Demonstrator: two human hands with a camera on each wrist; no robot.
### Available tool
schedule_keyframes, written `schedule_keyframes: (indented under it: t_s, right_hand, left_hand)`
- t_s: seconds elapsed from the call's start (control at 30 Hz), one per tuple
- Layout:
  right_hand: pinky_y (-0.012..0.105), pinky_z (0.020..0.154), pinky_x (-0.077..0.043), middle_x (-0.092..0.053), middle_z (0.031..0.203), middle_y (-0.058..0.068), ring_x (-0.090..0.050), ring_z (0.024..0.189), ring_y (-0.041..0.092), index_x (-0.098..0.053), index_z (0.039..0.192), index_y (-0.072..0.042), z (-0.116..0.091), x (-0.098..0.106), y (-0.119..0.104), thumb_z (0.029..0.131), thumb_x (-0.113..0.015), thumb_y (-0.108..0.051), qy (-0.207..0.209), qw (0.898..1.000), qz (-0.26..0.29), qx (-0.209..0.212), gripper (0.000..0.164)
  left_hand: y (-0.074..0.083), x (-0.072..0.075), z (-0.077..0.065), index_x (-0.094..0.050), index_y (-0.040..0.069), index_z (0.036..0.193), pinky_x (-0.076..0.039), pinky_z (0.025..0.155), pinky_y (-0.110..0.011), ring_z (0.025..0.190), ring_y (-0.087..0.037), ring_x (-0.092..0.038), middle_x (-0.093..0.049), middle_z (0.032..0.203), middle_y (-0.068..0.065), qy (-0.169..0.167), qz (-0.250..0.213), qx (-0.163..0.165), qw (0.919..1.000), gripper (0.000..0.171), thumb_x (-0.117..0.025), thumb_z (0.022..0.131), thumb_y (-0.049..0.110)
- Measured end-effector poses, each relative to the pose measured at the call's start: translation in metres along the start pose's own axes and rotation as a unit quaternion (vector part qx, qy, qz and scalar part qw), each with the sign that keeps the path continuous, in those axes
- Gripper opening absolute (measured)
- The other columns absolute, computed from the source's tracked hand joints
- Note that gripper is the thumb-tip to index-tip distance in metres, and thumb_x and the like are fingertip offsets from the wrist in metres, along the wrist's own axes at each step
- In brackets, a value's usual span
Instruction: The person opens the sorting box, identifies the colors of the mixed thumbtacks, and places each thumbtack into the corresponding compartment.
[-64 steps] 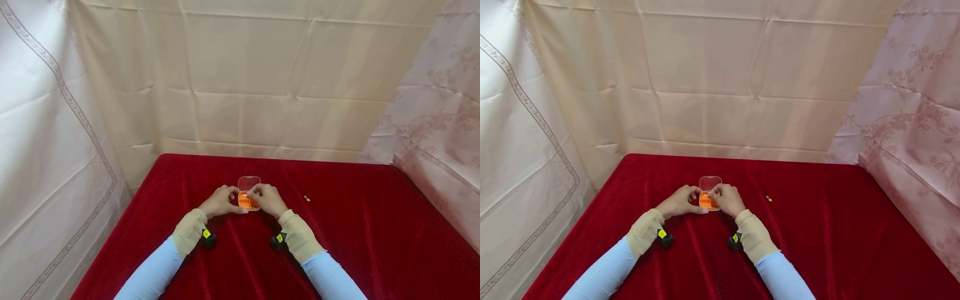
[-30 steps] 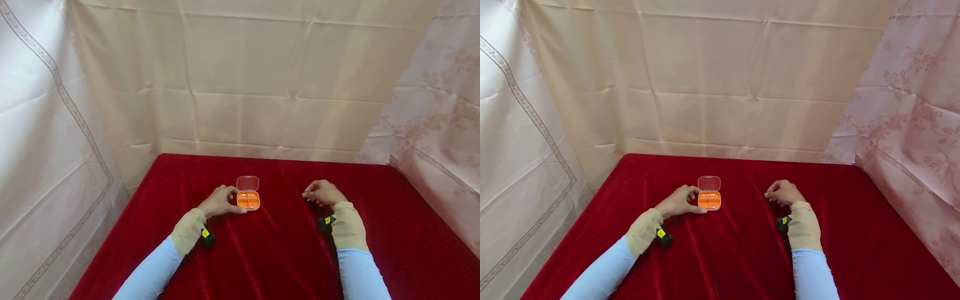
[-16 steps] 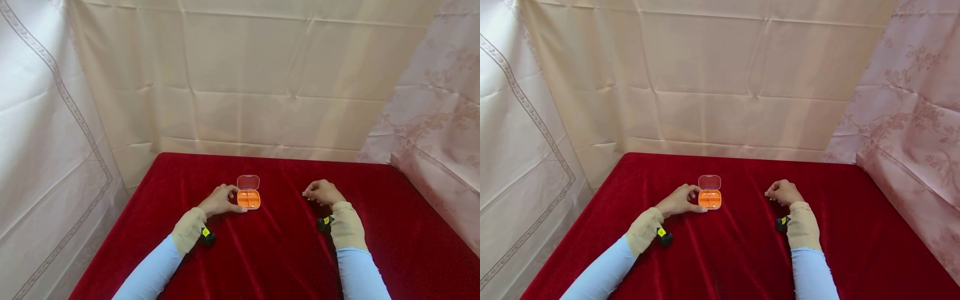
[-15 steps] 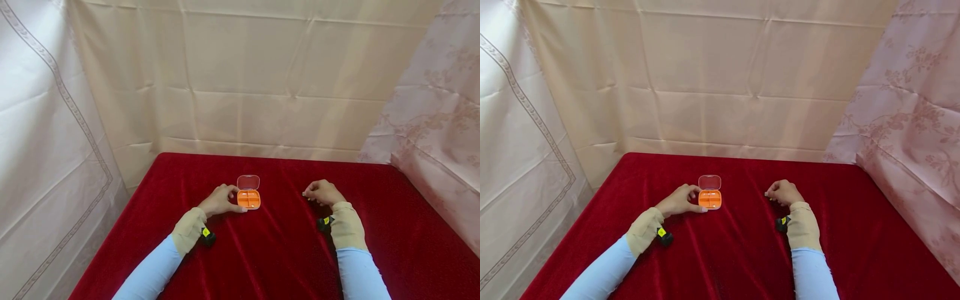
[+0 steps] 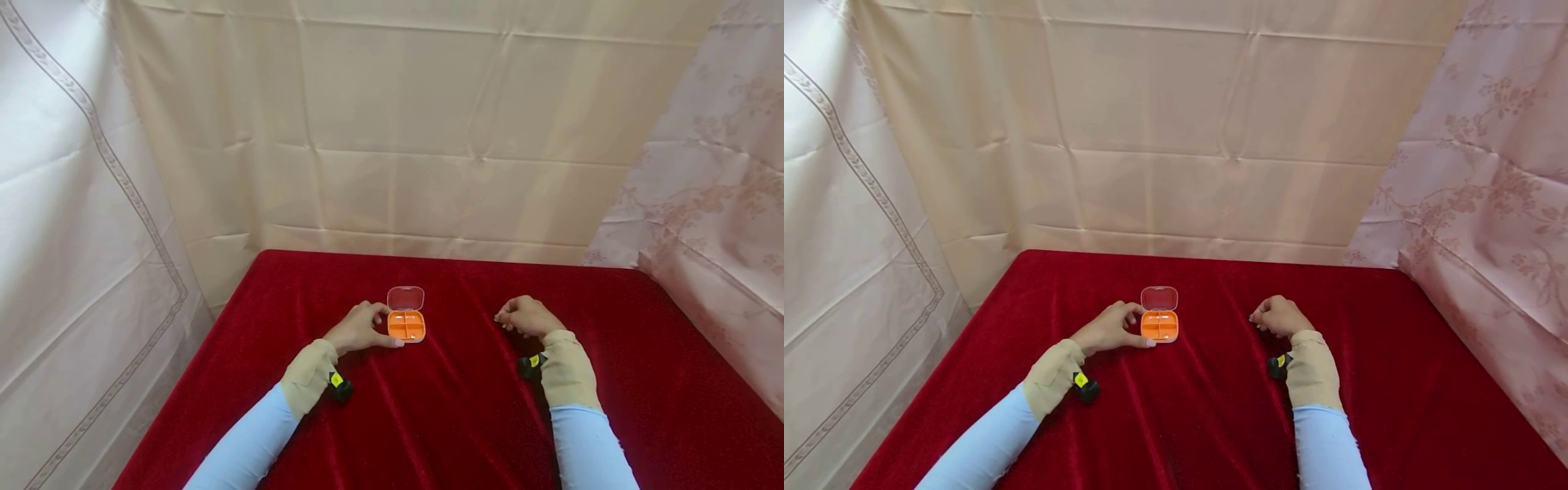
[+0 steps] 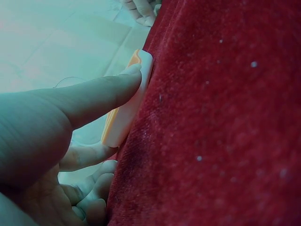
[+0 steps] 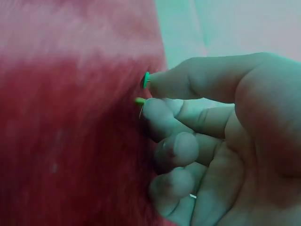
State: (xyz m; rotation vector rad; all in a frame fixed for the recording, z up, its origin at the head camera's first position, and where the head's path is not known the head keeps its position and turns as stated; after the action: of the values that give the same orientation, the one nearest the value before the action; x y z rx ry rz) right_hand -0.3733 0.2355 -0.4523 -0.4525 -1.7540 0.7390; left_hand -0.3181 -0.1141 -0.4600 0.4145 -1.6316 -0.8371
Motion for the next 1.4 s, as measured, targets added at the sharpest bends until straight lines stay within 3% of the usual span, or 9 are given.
schedule_keyframes:
  t_s: [0.13,0.23,0.33,0.5,0.6,0.7,1.1,1.23,1.4]
  right_hand:
    - [0.026,0.051,-0.035,-0.054,0.076,0.005,-0.041,0.058,0.012,-0.061,0.108,0.005,0.0,-0.002,-0.003,0.099,-0.056,-0.019,-0.035,0.99,0.133,0.023,0.026]
    - [0.023,0.05,-0.029,-0.05,0.076,0.003,-0.036,0.057,0.01,-0.054,0.111,0.006,0.002,-0.003,-0.007,0.101,-0.053,-0.016,-0.083,0.955,0.281,0.048,0.025]
    - [0.02,0.048,-0.023,-0.05,0.076,0.001,-0.027,0.058,0.009,-0.051,0.108,0.0,0.003,-0.005,-0.013,0.104,-0.042,-0.009,-0.156,0.883,0.434,0.088,0.013]
    - [0.018,0.048,-0.021,-0.051,0.086,0.005,-0.02,0.065,0.012,-0.047,0.109,-0.005,0.0,-0.01,-0.021,0.107,-0.009,0.001,-0.304,0.732,0.589,0.159,0.039]
    - [0.017,0.049,-0.023,-0.05,0.091,0.007,-0.022,0.067,0.012,-0.045,0.114,-0.005,-0.002,-0.014,-0.024,0.105,-0.002,0.001,-0.352,0.675,0.624,0.178,0.044]
    - [0.018,0.048,-0.024,-0.047,0.092,0.008,-0.022,0.067,0.012,-0.046,0.114,-0.005,-0.001,-0.019,-0.025,0.106,-0.004,-0.002,-0.375,0.643,0.643,0.18,0.042]
    - [0.017,0.045,-0.024,-0.039,0.09,0.006,-0.02,0.064,0.011,-0.047,0.111,-0.004,0.002,-0.031,-0.028,0.108,0.002,-0.011,-0.423,0.602,0.65,0.192,0.05]
    - [0.017,0.044,-0.024,-0.038,0.088,0.005,-0.019,0.064,0.01,-0.047,0.111,-0.005,0.002,-0.031,-0.028,0.106,0.006,-0.01,-0.417,0.611,0.646,0.187,0.054]
    - [0.017,0.045,-0.023,-0.04,0.086,0.005,-0.018,0.065,0.011,-0.048,0.109,-0.005,0.002,-0.03,-0.029,0.107,-0.003,-0.004,-0.391,0.65,0.627,0.176,0.045]
  left_hand:
    - [0.001,0.001,-0.001,-0.06,0.014,0.123,-0.04,0.074,-0.031,0.092,-0.02,-0.047,-0.051,0.099,-0.005,0.0,0.003,0.001,1.0,0.068,-0.086,0.068,0.045]
    - [0.001,0.002,-0.001,-0.06,0.014,0.123,-0.04,0.074,-0.031,0.092,-0.02,-0.047,-0.051,0.099,-0.005,0.002,0.003,-0.001,1.0,0.068,-0.086,0.068,0.045]
    - [0.001,0.003,-0.001,-0.06,0.014,0.123,-0.041,0.074,-0.031,0.093,-0.019,-0.046,-0.051,0.099,-0.005,0.004,0.003,-0.002,1.0,0.069,-0.086,0.068,0.045]
    - [0.002,0.003,-0.002,-0.06,0.013,0.124,-0.041,0.075,-0.031,0.093,-0.019,-0.047,-0.051,0.099,-0.006,0.003,0.001,0.003,1.0,0.07,-0.086,0.067,0.045]
    - [0.002,0.003,-0.002,-0.06,0.013,0.123,-0.041,0.075,-0.032,0.093,-0.019,-0.046,-0.051,0.099,-0.006,0.003,0.0,0.001,1.0,0.07,-0.086,0.067,0.044]
    - [0.002,0.003,-0.002,-0.06,0.013,0.123,-0.041,0.075,-0.032,0.093,-0.019,-0.046,-0.051,0.099,-0.006,0.004,0.0,-0.002,1.0,0.069,-0.086,0.067,0.044]
    - [0.002,0.002,-0.001,-0.06,0.014,0.124,-0.041,0.074,-0.031,0.093,-0.019,-0.046,-0.051,0.099,-0.006,0.0,0.006,-0.005,1.0,0.069,-0.086,0.068,0.046]
    - [0.001,0.001,0.0,-0.06,0.014,0.124,-0.041,0.075,-0.031,0.093,-0.019,-0.046,-0.051,0.099,-0.005,0.0,0.008,-0.002,1.0,0.07,-0.086,0.067,0.047]
    - [-0.002,0.0,0.001,-0.059,0.015,0.124,-0.041,0.075,-0.031,0.093,-0.019,-0.046,-0.051,0.099,-0.004,-0.002,0.005,0.005,1.0,0.072,-0.085,0.067,0.05]
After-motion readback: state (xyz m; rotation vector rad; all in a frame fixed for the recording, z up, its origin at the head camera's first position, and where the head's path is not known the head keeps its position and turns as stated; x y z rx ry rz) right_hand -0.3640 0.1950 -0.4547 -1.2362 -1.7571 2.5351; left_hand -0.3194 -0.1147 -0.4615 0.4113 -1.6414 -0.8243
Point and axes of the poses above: each hand's wrist, its own z-axis towards the middle knuckle, its own x-axis out of the back of the hand, y = z × x, the point moved 4 cm from there along z, towards the middle knuckle
